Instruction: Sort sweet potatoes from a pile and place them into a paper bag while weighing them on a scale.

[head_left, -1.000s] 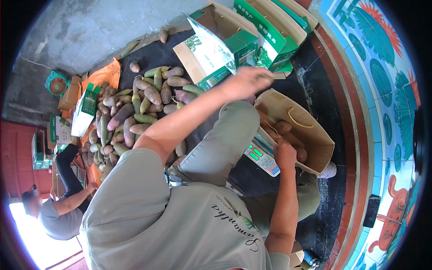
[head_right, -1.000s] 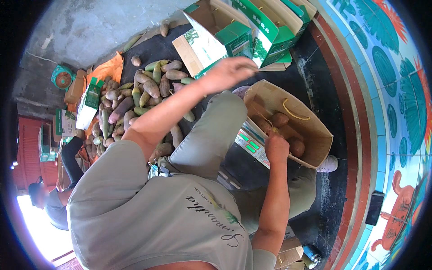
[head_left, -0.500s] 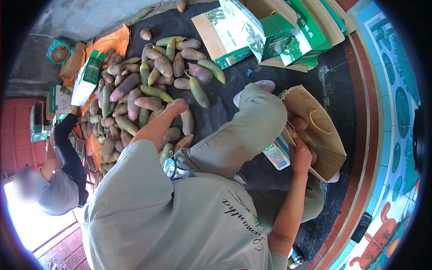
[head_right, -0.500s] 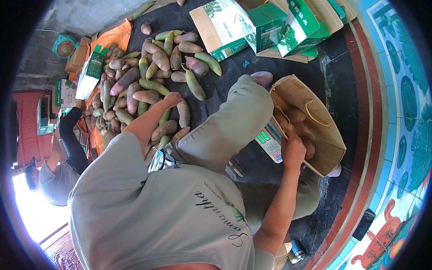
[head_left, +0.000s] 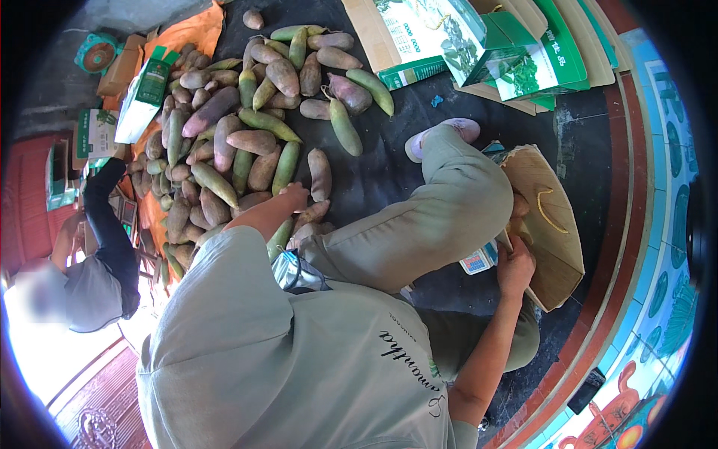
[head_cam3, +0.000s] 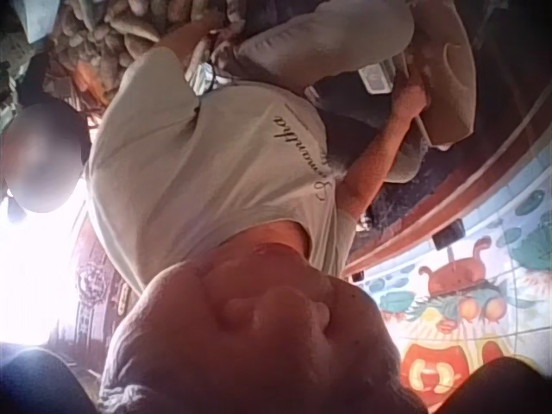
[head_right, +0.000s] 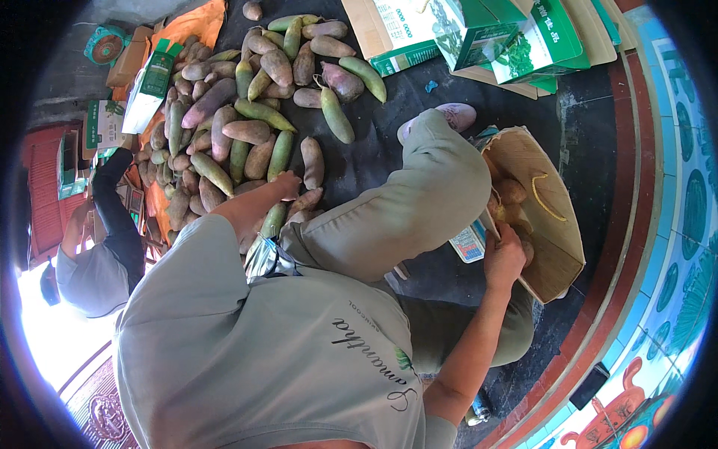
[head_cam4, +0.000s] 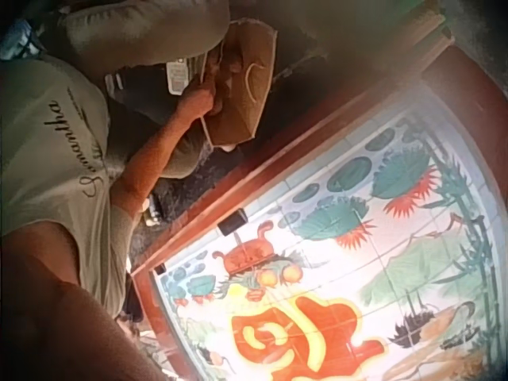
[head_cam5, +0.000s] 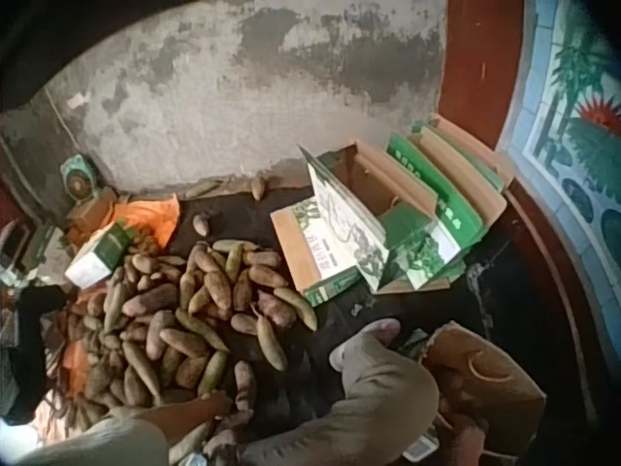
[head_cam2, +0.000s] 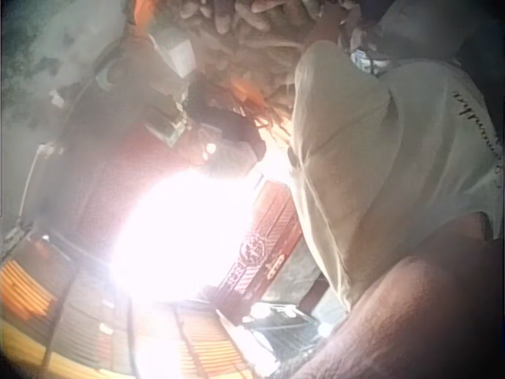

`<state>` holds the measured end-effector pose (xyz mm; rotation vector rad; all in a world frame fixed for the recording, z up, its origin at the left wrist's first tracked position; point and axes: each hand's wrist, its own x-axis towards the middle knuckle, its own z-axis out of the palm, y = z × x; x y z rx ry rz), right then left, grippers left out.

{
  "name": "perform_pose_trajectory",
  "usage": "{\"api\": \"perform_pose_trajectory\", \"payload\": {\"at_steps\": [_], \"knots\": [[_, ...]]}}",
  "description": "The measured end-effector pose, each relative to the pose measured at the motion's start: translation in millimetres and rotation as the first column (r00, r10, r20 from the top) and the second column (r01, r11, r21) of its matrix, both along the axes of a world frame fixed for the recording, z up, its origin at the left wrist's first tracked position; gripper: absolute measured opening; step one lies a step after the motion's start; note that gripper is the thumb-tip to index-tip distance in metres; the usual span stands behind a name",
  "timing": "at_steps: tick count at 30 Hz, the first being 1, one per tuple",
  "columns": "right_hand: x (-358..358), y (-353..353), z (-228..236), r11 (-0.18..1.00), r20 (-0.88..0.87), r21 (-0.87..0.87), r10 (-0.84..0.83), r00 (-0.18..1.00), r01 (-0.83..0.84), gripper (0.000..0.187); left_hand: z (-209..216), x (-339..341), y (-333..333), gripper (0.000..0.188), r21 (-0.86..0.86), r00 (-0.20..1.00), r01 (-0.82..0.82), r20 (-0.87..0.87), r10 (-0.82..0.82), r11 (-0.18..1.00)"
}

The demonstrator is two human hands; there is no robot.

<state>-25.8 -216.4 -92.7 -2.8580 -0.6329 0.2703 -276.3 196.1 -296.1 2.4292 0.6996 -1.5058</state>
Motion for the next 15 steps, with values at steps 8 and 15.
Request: {"api": "perform_pose_trajectory", "payload": {"at_steps": [8, 15], "knots": [[-2, -6, -10, 1.000, 0.062, -0.022, -0.008, 0.998, 0.009, 0.028, 4, -12, -12, 0.040, 0.106, 0.994, 0.060, 0.083, -0.069, 0.993], [0, -6, -12, 0.999, 0.038, -0.014, -0.043, 0.998, 0.044, 0.031, 17, -50, -9, 0.036, 0.107, 0.926, 0.212, 0.296, -0.235, 0.971]]}}
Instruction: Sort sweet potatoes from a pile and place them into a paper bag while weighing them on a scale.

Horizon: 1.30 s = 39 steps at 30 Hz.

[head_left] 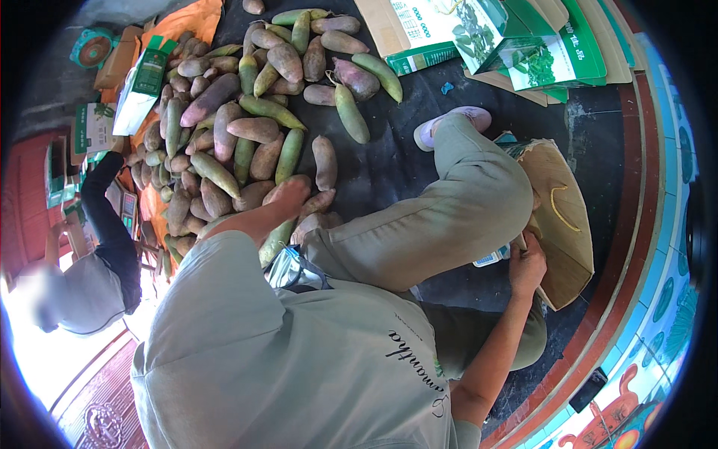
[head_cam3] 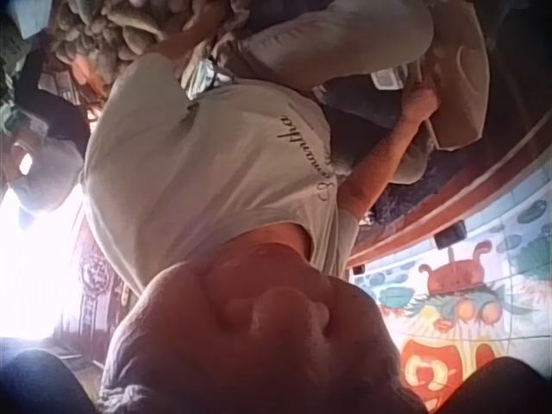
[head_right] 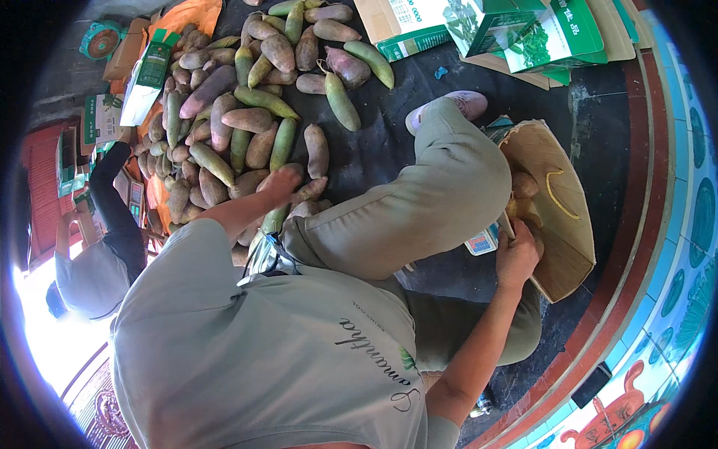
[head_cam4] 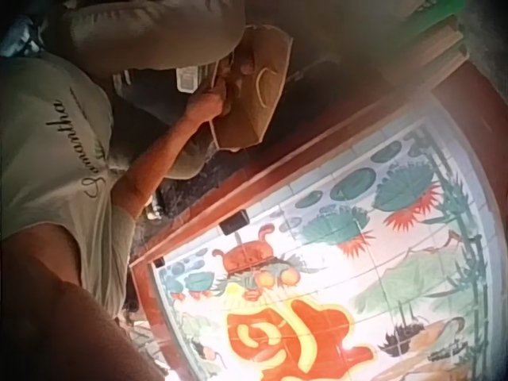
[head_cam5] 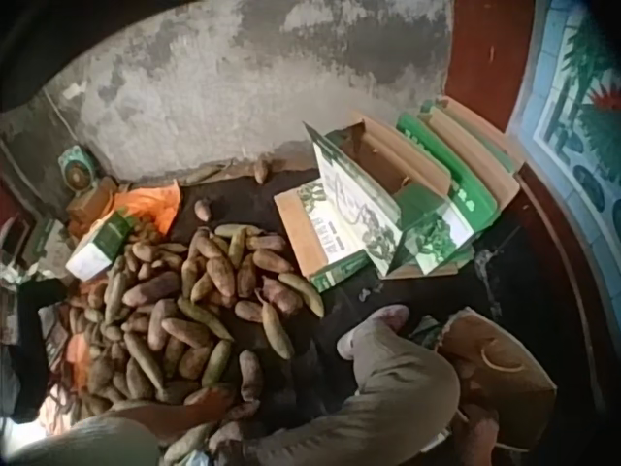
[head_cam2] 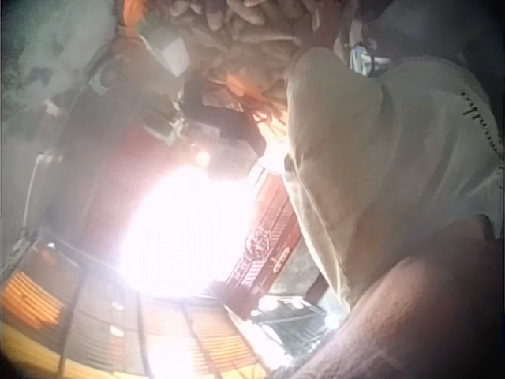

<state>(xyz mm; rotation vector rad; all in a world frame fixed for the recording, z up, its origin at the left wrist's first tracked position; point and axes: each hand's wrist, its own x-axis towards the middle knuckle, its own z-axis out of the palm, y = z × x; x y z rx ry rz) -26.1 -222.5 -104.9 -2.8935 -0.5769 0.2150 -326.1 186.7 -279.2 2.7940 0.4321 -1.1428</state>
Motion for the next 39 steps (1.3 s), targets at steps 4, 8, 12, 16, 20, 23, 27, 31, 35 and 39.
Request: {"api": "perform_pose_trajectory", "payload": {"at_steps": [4, 8, 12, 16, 20, 23, 27, 31, 35, 39], "knots": [[2, 2, 4, 1.000, 0.002, 0.012, 0.012, 1.000, -0.012, 0.031, 6, -18, -7, 0.045, -0.241, 0.885, 0.363, -0.212, -0.414, 0.900], [0, -1, -1, 0.999, 0.055, 0.007, 0.041, 0.998, -0.041, 0.032, 9, -15, -4, 0.047, -0.242, 0.885, 0.334, -0.251, -0.391, 0.911], [-1, -2, -3, 1.000, 0.017, 0.021, -0.013, 1.000, 0.013, 0.032, -6, -13, -1, 0.050, -0.262, 0.812, 0.437, -0.296, -0.503, 0.860], [-3, 6, 5, 1.000, 0.018, -0.005, 0.001, 1.000, -0.001, 0.028, -35, -20, 4, 0.059, -0.198, 0.741, 0.501, -0.406, -0.535, 0.843], [-1, 6, 7, 0.999, 0.014, 0.032, -0.012, 1.000, 0.011, 0.026, -10, 3, 18, 0.061, -0.204, 0.759, 0.460, -0.414, -0.502, 0.864], [2, 4, 6, 0.999, -0.016, 0.024, -0.025, 1.000, 0.025, 0.026, 19, 29, 12, 0.063, -0.213, 0.782, 0.399, -0.428, -0.453, 0.892], [4, 2, 2, 1.000, -0.004, 0.026, -0.007, 1.000, 0.007, 0.024, 55, 63, 10, 0.066, -0.234, 0.806, 0.318, -0.444, -0.391, 0.919], [4, 1, 3, 0.999, 0.004, 0.035, 0.029, 1.000, -0.029, 0.023, 81, 82, 18, 0.069, -0.240, 0.824, 0.257, -0.451, -0.342, 0.936], [3, 0, 1, 0.999, 0.024, 0.041, 0.023, 0.999, -0.024, 0.023, 86, 103, 30, 0.060, -0.039, 0.976, 0.129, -0.173, -0.134, 0.991], [4, -1, -3, 0.997, 0.018, 0.060, 0.045, 0.999, -0.046, 0.025, 114, 125, 30, 0.061, 0.052, 0.993, -0.032, 0.117, 0.026, 0.998]]}}
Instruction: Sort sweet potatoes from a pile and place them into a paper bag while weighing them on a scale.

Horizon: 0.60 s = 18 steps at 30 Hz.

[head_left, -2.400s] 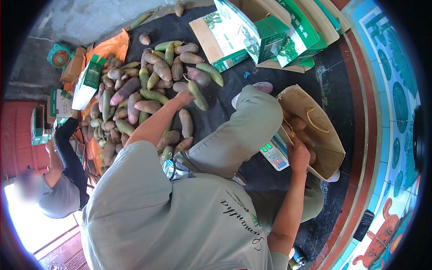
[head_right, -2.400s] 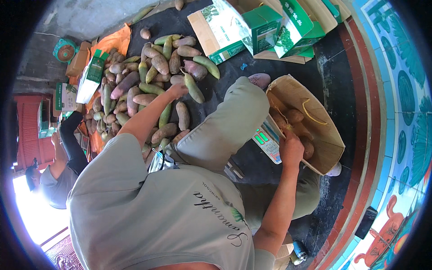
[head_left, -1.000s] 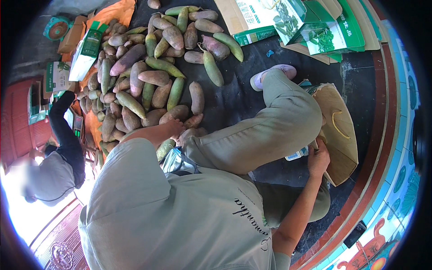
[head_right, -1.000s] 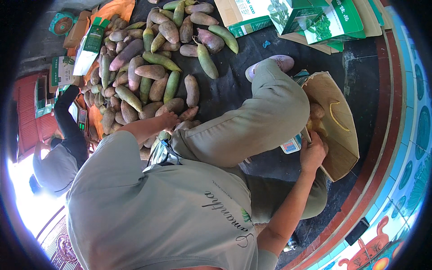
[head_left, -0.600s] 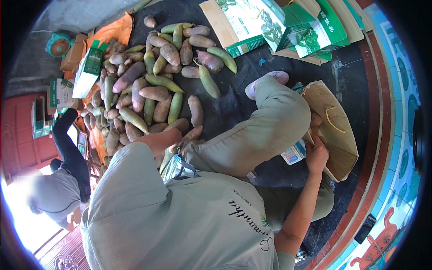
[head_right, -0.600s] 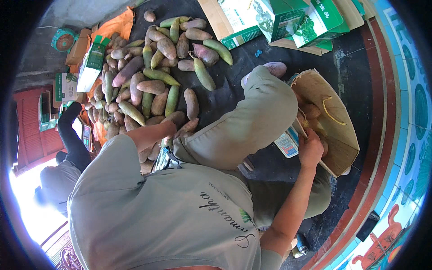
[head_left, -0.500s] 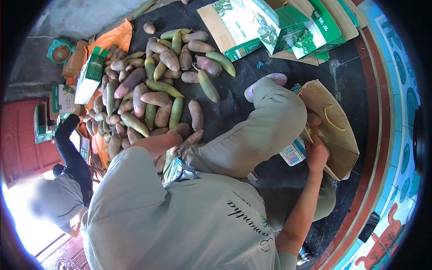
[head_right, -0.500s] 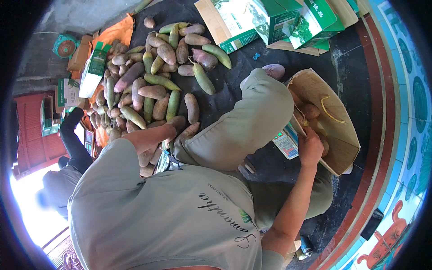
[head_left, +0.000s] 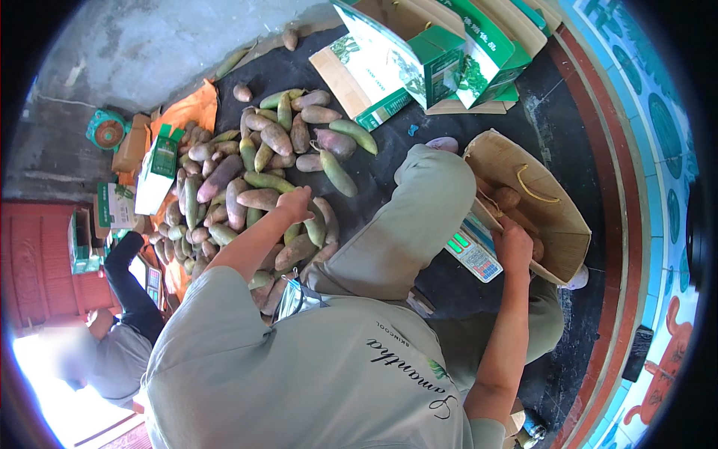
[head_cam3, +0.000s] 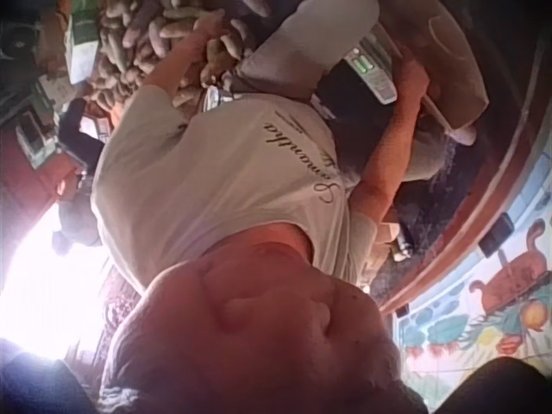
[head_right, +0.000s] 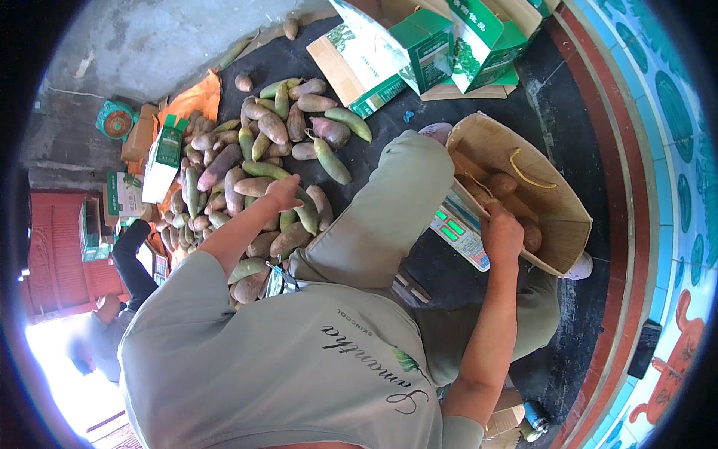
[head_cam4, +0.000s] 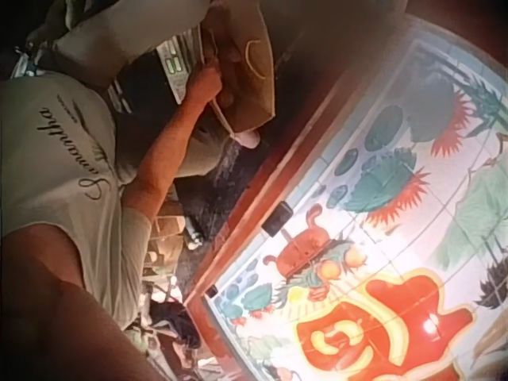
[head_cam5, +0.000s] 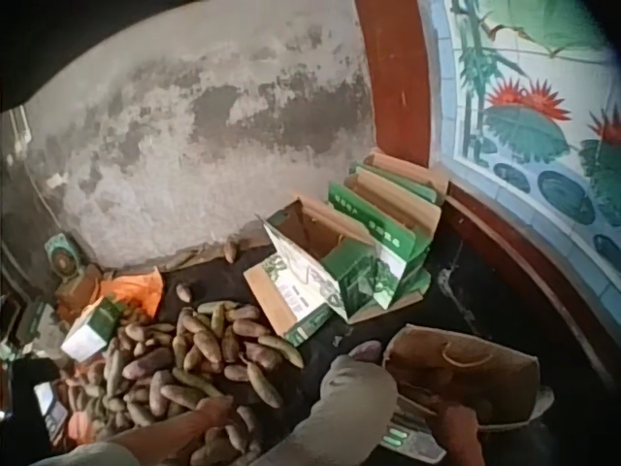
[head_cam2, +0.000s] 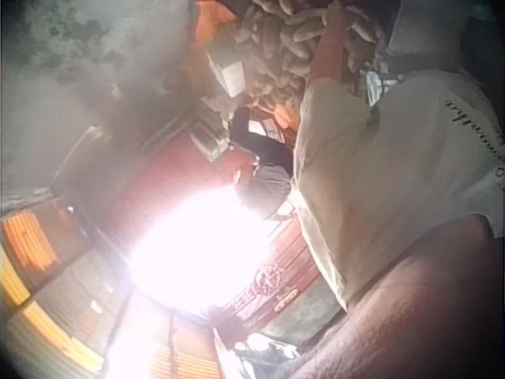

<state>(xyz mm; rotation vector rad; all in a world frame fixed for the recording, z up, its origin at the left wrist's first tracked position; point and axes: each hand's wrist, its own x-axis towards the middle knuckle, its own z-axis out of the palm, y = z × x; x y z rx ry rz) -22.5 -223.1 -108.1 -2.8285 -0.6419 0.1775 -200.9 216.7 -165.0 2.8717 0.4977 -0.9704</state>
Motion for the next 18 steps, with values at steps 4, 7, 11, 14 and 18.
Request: {"api": "perform_pose_trajectory", "payload": {"at_steps": [4, 7, 11, 14, 18], "knots": [[-1, 0, -1, 1.000, 0.028, 0.020, -0.006, 1.000, 0.006, 0.019, 28, 25, -4, 0.061, 0.051, 0.967, -0.094, 0.240, 0.079, 0.994], [-1, 0, -2, 1.000, 0.038, -0.014, 0.006, 0.999, -0.005, 0.018, 64, 50, -16, 0.060, 0.007, 0.861, -0.205, 0.478, 0.176, 0.979], [0, -1, -6, 1.000, 0.048, -0.017, -0.003, 0.999, 0.004, 0.017, 119, 88, -40, 0.053, -0.111, 0.502, -0.163, 0.846, 0.179, 0.980], [1, -3, -6, 0.999, 0.044, -0.054, 0.010, 0.999, -0.008, 0.017, 162, 115, -70, 0.048, -0.185, 0.315, -0.090, 0.927, 0.204, 0.979], [1, -4, -9, 0.997, 0.049, -0.064, 0.036, 0.998, -0.032, 0.017, 195, 141, -109, 0.047, -0.302, 0.186, 0.098, 0.942, 0.281, 0.948]]}}
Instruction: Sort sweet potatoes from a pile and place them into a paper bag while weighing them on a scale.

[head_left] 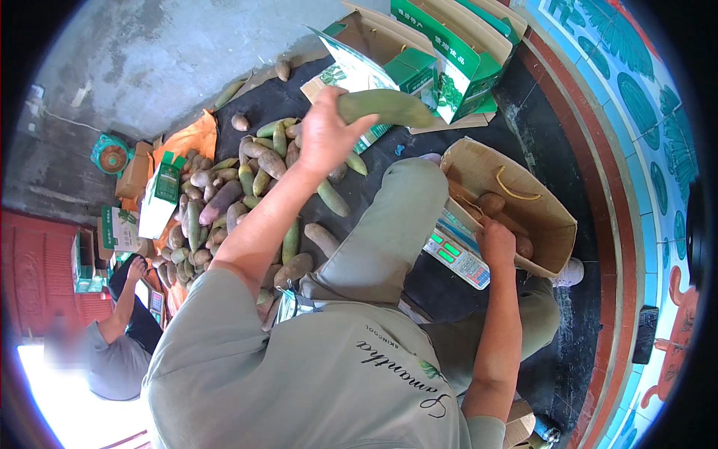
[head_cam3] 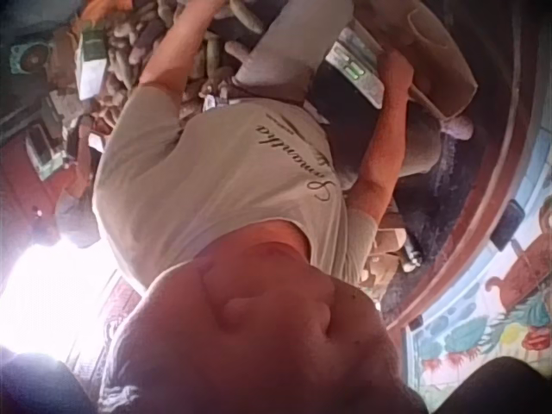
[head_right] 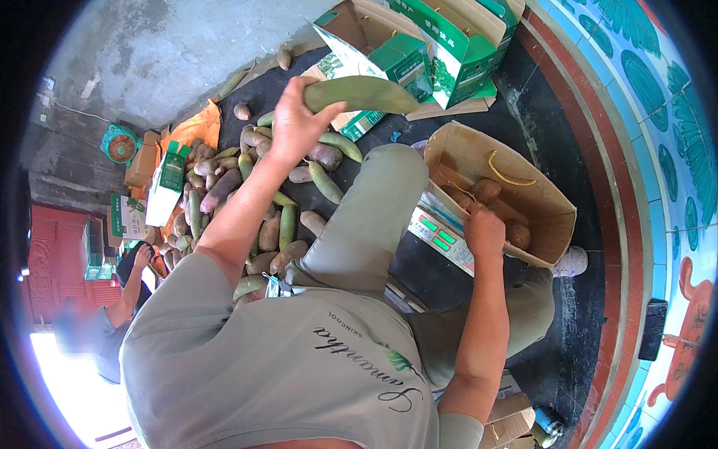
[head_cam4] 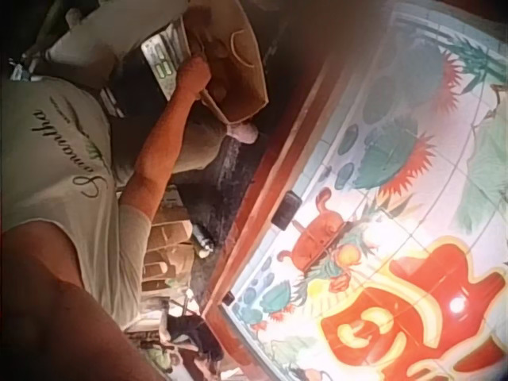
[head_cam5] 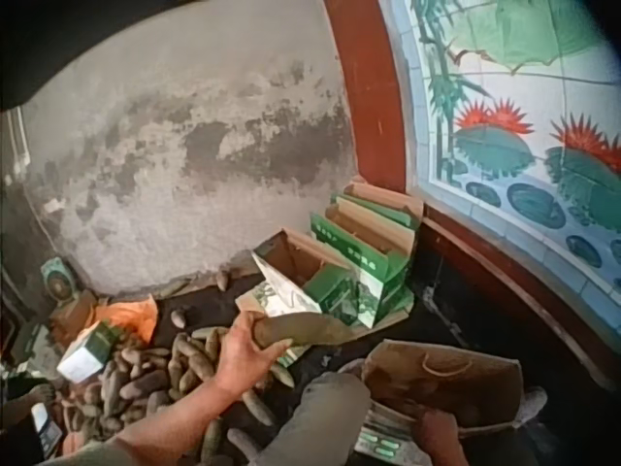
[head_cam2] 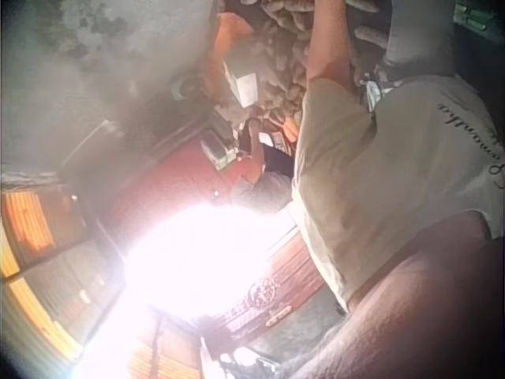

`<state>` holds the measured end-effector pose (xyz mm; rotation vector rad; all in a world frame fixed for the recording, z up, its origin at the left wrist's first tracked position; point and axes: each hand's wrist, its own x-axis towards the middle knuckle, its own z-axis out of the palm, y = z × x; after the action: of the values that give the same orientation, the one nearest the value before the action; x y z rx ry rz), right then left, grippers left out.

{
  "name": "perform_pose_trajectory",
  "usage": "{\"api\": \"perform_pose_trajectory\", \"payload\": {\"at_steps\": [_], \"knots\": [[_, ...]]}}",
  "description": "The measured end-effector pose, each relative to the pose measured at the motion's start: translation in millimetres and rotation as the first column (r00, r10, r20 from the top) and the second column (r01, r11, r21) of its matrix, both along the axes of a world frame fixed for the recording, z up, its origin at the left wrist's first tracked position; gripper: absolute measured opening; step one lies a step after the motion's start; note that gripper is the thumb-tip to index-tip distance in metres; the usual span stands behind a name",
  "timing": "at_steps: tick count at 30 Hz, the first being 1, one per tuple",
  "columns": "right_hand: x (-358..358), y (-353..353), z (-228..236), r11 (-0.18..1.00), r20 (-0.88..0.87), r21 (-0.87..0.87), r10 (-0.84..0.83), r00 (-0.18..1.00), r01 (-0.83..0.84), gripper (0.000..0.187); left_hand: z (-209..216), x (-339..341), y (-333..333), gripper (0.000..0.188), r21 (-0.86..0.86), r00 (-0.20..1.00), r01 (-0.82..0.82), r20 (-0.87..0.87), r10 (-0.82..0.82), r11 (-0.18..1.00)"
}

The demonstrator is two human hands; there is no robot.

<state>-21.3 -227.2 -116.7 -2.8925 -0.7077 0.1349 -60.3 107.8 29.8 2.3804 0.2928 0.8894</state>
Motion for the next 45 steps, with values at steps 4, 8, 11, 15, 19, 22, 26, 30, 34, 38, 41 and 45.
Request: {"api": "perform_pose_trajectory", "payload": {"at_steps": [4, 8, 11, 15, 19, 22, 26, 30, 34, 38, 41, 45], "knots": [[-1, -1, 1, 1.000, -0.001, 0.002, 0.003, 1.000, -0.003, 0.020, 10, 24, -49, 0.050, -0.041, 0.970, 0.236, -0.054, -0.238, 0.971], [1, 1, 0, 0.997, -0.076, -0.071, -0.028, 0.997, 0.022, 0.028, -9, 51, -92, 0.053, 0.011, 0.894, 0.423, -0.166, -0.416, 0.906], [0, 3, 3, 0.999, -0.087, -0.050, -0.015, 0.996, 0.010, 0.029, -19, 69, -118, 0.052, 0.038, 0.779, 0.536, -0.407, -0.477, 0.843], [-1, 3, 2, 0.999, -0.075, -0.053, -0.013, 0.997, 0.009, 0.029, -38, 91, -144, 0.053, 0.023, 0.714, 0.577, -0.499, -0.491, 0.816], [1, 4, 4, 0.997, -0.089, -0.072, -0.006, 0.996, -0.001, 0.028, -54, 109, -134, 0.041, -0.182, 0.684, 0.543, -0.470, -0.558, 0.820], [2, 2, 0, 0.999, -0.082, -0.039, -0.013, 0.997, 0.010, 0.027, -48, 106, -109, 0.033, -0.192, 0.754, 0.535, -0.330, -0.568, 0.822], [1, 3, 5, 1.000, -0.007, 0.019, -0.002, 1.000, 0.002, 0.021, -66, 86, -41, 0.030, -0.255, 0.813, 0.366, -0.379, -0.441, 0.895], [3, 4, 4, 0.999, -0.011, 0.029, 0.019, 1.000, -0.019, 0.021, -115, 45, 35, 0.033, -0.067, 0.764, 0.204, -0.613, -0.202, 0.977], [2, 6, 4, 1.000, -0.040, 0.012, 0.004, 0.999, -0.003, 0.020, -175, -4, 87, 0.036, 0.040, 0.514, 0.149, -0.857, -0.043, 0.988], [0, 11, 9, 1.000, -0.043, 0.030, 0.007, 0.999, -0.006, 0.020, -235, -60, 112, 0.038, 0.079, 0.327, 0.004, -0.942, 0.073, 0.997], [-1, 10, 10, 1.000, -0.046, 0.028, -0.005, 0.999, 0.006, 0.020, -261, -86, 118, 0.039, -0.019, 0.181, -0.010, -0.983, -0.017, 1.000], [-1, 10, 11, 0.999, -0.054, 0.051, -0.012, 0.998, 0.015, 0.021, -281, -110, 117, 0.041, -0.026, 0.096, 0.013, -0.995, -0.027, 1.000]]}}
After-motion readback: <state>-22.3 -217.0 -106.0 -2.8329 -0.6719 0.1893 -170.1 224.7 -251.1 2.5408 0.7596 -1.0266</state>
